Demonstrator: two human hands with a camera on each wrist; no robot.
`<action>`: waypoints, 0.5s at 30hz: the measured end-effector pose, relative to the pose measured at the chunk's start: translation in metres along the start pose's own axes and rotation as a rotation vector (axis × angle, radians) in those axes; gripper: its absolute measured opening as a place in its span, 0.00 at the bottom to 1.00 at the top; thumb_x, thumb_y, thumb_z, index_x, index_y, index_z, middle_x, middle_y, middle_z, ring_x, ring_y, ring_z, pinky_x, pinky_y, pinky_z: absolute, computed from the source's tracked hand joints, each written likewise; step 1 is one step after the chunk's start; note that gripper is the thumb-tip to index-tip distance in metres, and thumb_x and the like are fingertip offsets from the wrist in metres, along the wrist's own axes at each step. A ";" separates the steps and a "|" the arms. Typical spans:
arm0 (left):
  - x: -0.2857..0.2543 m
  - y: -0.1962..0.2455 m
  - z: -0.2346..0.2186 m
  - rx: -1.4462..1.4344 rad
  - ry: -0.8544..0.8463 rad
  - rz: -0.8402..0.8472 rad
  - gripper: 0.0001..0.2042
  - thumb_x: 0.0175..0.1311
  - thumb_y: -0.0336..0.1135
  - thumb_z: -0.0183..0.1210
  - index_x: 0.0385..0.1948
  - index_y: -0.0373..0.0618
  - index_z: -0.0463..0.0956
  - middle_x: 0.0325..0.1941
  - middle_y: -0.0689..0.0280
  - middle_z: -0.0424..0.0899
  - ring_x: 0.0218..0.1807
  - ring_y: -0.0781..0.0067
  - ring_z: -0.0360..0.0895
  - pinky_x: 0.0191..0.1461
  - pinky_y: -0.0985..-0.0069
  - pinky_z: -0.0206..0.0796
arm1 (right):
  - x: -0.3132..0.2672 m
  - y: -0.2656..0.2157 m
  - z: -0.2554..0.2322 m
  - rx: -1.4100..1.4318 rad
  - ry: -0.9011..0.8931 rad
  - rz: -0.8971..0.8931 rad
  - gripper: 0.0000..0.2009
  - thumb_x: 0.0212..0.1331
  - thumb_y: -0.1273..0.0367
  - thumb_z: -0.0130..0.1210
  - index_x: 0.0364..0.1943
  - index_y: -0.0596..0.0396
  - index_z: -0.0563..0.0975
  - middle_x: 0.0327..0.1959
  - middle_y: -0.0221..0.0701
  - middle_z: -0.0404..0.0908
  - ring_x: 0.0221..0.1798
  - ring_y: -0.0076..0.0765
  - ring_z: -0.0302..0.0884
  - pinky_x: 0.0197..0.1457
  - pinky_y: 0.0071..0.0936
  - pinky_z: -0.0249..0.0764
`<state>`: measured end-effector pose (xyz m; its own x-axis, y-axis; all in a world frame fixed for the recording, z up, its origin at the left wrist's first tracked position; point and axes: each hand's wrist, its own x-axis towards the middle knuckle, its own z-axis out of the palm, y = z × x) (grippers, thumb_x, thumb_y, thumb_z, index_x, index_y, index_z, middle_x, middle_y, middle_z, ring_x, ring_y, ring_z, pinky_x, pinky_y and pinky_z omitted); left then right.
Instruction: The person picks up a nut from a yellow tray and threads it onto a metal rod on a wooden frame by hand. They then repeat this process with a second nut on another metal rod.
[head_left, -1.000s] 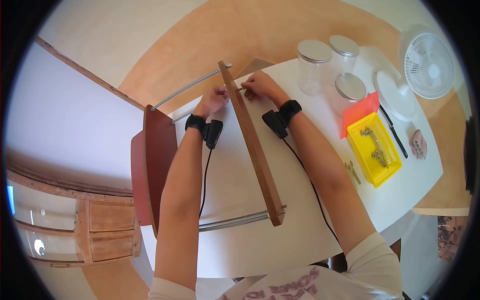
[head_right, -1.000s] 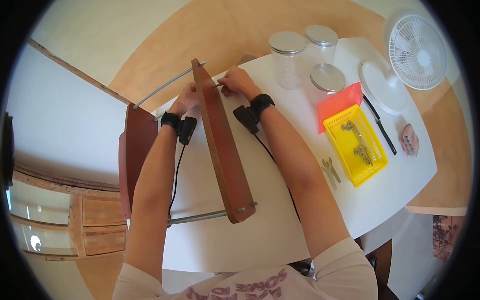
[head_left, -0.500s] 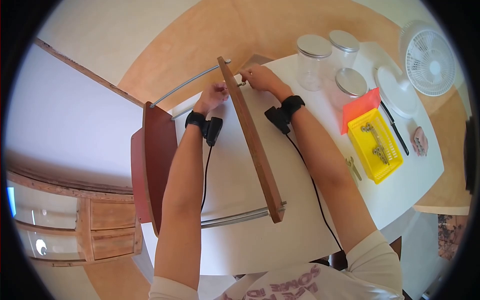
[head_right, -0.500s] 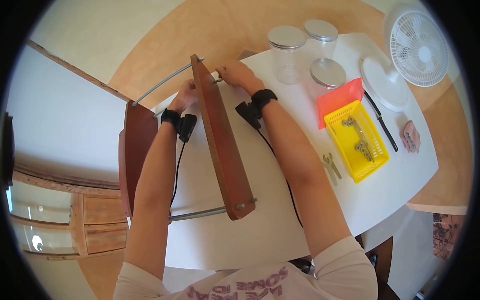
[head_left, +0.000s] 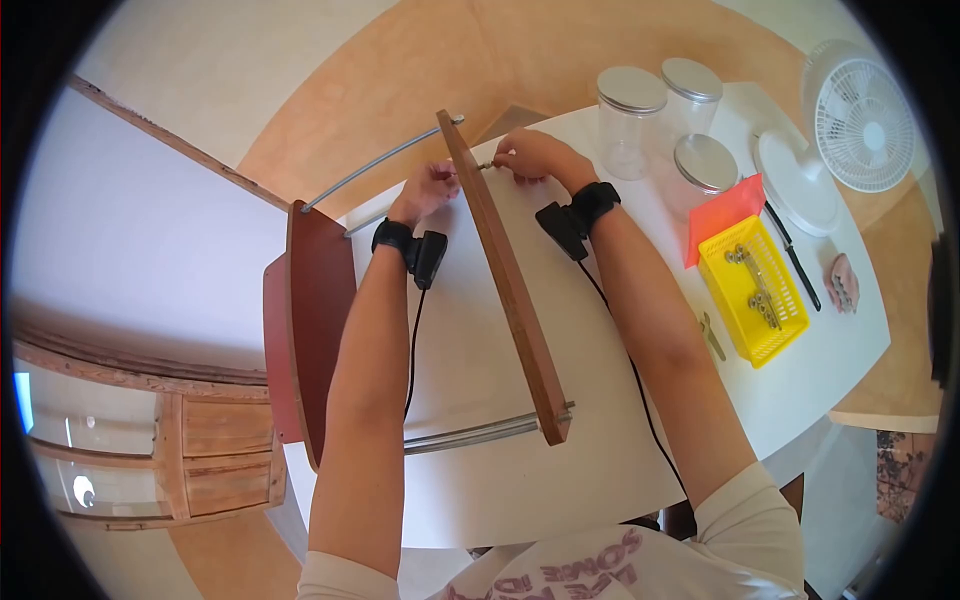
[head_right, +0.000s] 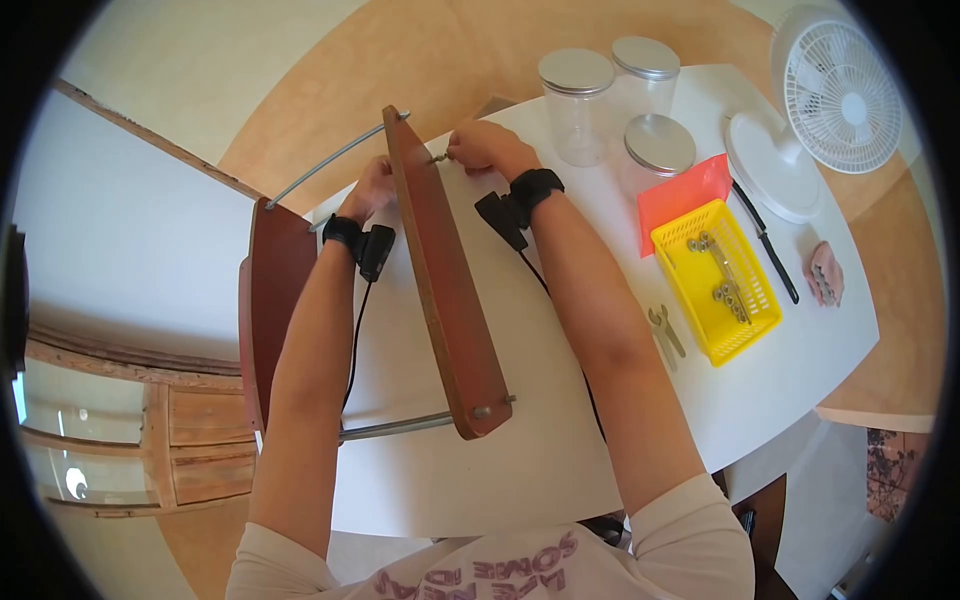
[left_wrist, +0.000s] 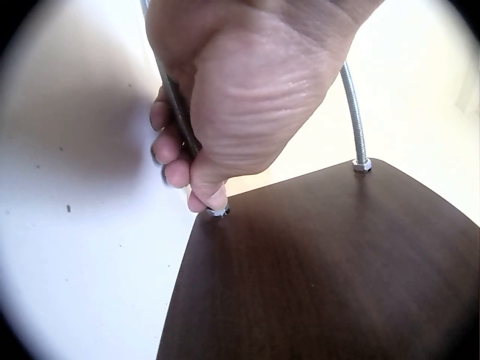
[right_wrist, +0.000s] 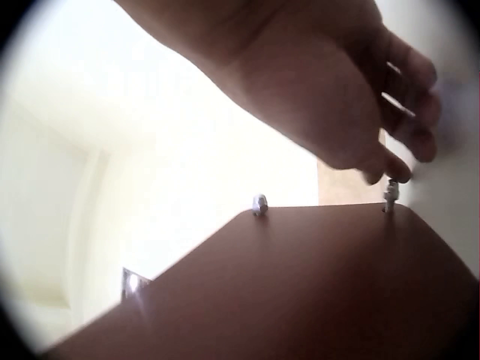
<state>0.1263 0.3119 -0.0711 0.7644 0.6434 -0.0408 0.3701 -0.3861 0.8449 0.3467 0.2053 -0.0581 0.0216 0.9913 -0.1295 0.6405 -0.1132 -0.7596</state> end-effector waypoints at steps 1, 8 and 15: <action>0.000 -0.002 0.000 0.000 -0.001 -0.003 0.07 0.69 0.28 0.56 0.30 0.41 0.80 0.23 0.74 0.76 0.27 0.82 0.70 0.33 0.79 0.62 | -0.002 -0.002 0.002 0.022 0.089 -0.038 0.19 0.70 0.56 0.47 0.46 0.54 0.83 0.24 0.33 0.83 0.22 0.32 0.79 0.27 0.30 0.77; -0.003 0.001 0.001 0.019 0.022 0.011 0.07 0.69 0.29 0.58 0.30 0.40 0.79 0.23 0.73 0.76 0.27 0.82 0.70 0.34 0.79 0.63 | -0.009 -0.005 -0.004 0.041 0.035 -0.011 0.17 0.70 0.60 0.50 0.55 0.51 0.81 0.28 0.33 0.85 0.25 0.31 0.81 0.28 0.29 0.79; 0.010 -0.019 -0.003 -0.024 -0.010 -0.017 0.09 0.71 0.34 0.61 0.33 0.39 0.82 0.23 0.72 0.78 0.28 0.81 0.72 0.35 0.78 0.65 | -0.008 -0.008 0.002 -0.012 0.001 0.042 0.20 0.64 0.72 0.45 0.58 0.49 0.80 0.28 0.33 0.84 0.27 0.32 0.82 0.28 0.29 0.79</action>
<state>0.1253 0.3282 -0.0857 0.7633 0.6432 -0.0605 0.3704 -0.3590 0.8567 0.3398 0.1985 -0.0518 0.0492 0.9858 -0.1606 0.6479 -0.1539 -0.7460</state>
